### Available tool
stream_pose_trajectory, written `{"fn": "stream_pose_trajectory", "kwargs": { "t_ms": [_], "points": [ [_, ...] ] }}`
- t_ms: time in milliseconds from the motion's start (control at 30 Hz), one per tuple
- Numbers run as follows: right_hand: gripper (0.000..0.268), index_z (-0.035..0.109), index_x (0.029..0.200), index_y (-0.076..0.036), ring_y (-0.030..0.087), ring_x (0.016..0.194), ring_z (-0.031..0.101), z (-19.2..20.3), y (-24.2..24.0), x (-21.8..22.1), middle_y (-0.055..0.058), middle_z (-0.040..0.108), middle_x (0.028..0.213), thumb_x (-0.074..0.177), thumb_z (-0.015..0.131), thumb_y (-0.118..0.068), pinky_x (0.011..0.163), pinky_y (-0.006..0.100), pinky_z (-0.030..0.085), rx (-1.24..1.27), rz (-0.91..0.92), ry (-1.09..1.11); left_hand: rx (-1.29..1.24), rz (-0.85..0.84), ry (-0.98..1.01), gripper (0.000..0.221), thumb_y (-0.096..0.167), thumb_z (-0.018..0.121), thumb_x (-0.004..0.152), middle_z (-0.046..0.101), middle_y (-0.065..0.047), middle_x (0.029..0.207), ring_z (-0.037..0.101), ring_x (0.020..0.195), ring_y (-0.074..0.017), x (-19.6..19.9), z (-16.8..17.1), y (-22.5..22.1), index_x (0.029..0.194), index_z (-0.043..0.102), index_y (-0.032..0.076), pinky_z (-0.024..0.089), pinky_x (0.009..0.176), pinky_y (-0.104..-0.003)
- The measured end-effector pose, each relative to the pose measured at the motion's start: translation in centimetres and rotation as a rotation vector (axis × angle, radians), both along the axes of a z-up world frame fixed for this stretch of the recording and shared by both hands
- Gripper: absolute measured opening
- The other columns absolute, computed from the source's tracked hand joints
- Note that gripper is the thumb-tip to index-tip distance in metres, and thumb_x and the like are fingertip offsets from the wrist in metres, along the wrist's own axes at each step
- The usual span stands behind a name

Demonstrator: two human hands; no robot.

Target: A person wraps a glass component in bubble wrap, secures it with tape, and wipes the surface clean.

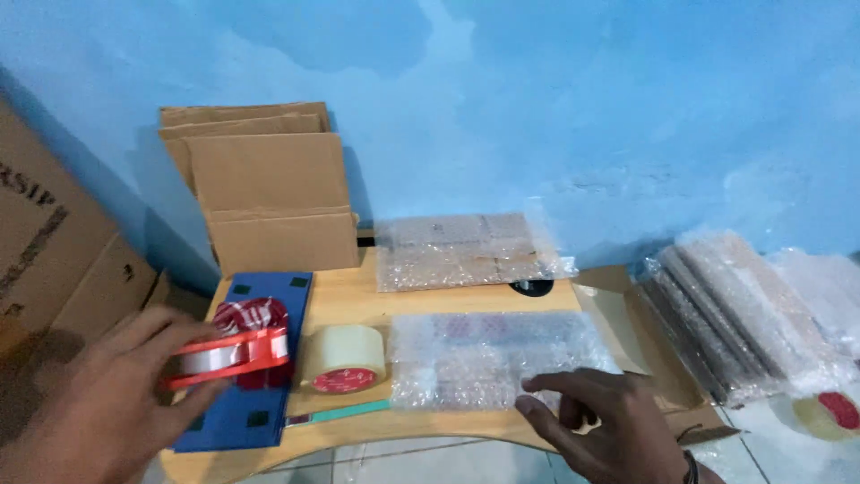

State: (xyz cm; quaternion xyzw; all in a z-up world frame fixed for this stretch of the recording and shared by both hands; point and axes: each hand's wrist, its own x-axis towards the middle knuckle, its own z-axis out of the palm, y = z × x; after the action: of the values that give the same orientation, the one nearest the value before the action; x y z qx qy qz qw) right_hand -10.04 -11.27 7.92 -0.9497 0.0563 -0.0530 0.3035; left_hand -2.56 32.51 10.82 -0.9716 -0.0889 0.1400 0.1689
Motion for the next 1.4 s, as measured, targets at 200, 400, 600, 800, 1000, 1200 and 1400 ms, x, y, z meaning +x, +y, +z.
{"fn": "stream_pose_trajectory", "kwargs": {
  "t_ms": [200,400,600,800,1000,1200,1400],
  "points": [
    [0.039,0.081,0.117,-0.023,0.008,0.073,0.071,5.8,5.7,0.0,-0.004,0.079,0.086,0.081,0.08,-0.038,0.062,0.027,0.06,0.179,0.328,-0.05,-0.935,-0.763,-0.477,0.052,0.021,0.089,0.06,0.068,0.002,0.112,0.071,0.096,-0.0141,-3.8,2.9,-7.3,0.111,0.079,0.022,0.058,0.08,-0.033],
    [0.032,0.079,0.111,-0.016,0.013,0.077,0.075,4.9,8.8,0.4,0.002,0.072,0.109,0.085,0.078,-0.036,0.054,0.026,0.061,0.183,0.498,-0.14,-0.983,-0.971,-0.416,0.039,0.009,0.078,0.072,0.06,-0.003,0.104,0.061,0.098,-0.0219,-4.5,4.7,-11.6,0.111,0.075,0.012,0.053,0.077,-0.039],
    [0.012,0.083,0.085,-0.008,0.008,0.064,0.076,4.8,9.0,0.8,-0.001,0.086,0.088,0.077,0.084,-0.017,0.058,0.022,0.064,0.392,0.369,-0.057,-0.953,-1.0,-0.366,0.044,0.006,0.072,0.079,0.057,-0.008,0.12,0.061,0.105,-0.024,-4.4,4.1,-11.4,0.122,0.068,0.009,0.052,0.084,-0.042],
    [0.014,0.087,0.082,-0.002,0.01,0.063,0.074,4.2,8.6,0.9,0.003,0.087,0.075,0.079,0.085,-0.015,0.069,0.023,0.069,0.497,0.188,0.156,-0.976,-0.996,-0.398,0.043,0.008,0.075,0.077,0.061,-0.008,0.119,0.064,0.104,-0.0251,-3.8,3.9,-11.3,0.12,0.071,0.01,0.052,0.085,-0.043],
    [0.017,0.07,0.066,0.0,0.018,0.081,0.08,1.3,6.8,0.8,0.021,0.082,0.124,0.078,0.08,-0.007,0.074,0.031,0.07,0.818,0.227,0.128,-1.099,-0.807,-0.305,0.042,0.006,0.075,0.075,0.068,0.0,0.114,0.072,0.085,-0.0139,-2.7,3.1,-10.6,0.116,0.077,0.011,0.058,0.071,-0.034],
    [0.025,0.054,0.061,-0.002,0.031,0.076,0.082,-0.2,5.8,1.0,0.031,0.085,0.108,0.075,0.069,0.011,0.072,0.041,0.07,1.081,0.228,0.08,-1.223,-0.81,-0.278,0.051,0.006,0.081,0.068,0.07,-0.001,0.11,0.072,0.08,-0.0142,-2.5,2.9,-10.6,0.118,0.077,0.015,0.059,0.064,-0.03],
    [0.023,0.05,0.058,-0.004,0.041,0.082,0.083,-1.5,5.1,1.0,0.032,0.081,0.106,0.069,0.064,0.01,0.076,0.049,0.069,1.161,0.208,0.089,-1.273,-0.736,-0.229,0.049,0.009,0.083,0.068,0.072,-0.002,0.112,0.075,0.092,-0.014,-2.5,2.5,-10.8,0.116,0.079,0.017,0.064,0.066,-0.031]
  ]
}}
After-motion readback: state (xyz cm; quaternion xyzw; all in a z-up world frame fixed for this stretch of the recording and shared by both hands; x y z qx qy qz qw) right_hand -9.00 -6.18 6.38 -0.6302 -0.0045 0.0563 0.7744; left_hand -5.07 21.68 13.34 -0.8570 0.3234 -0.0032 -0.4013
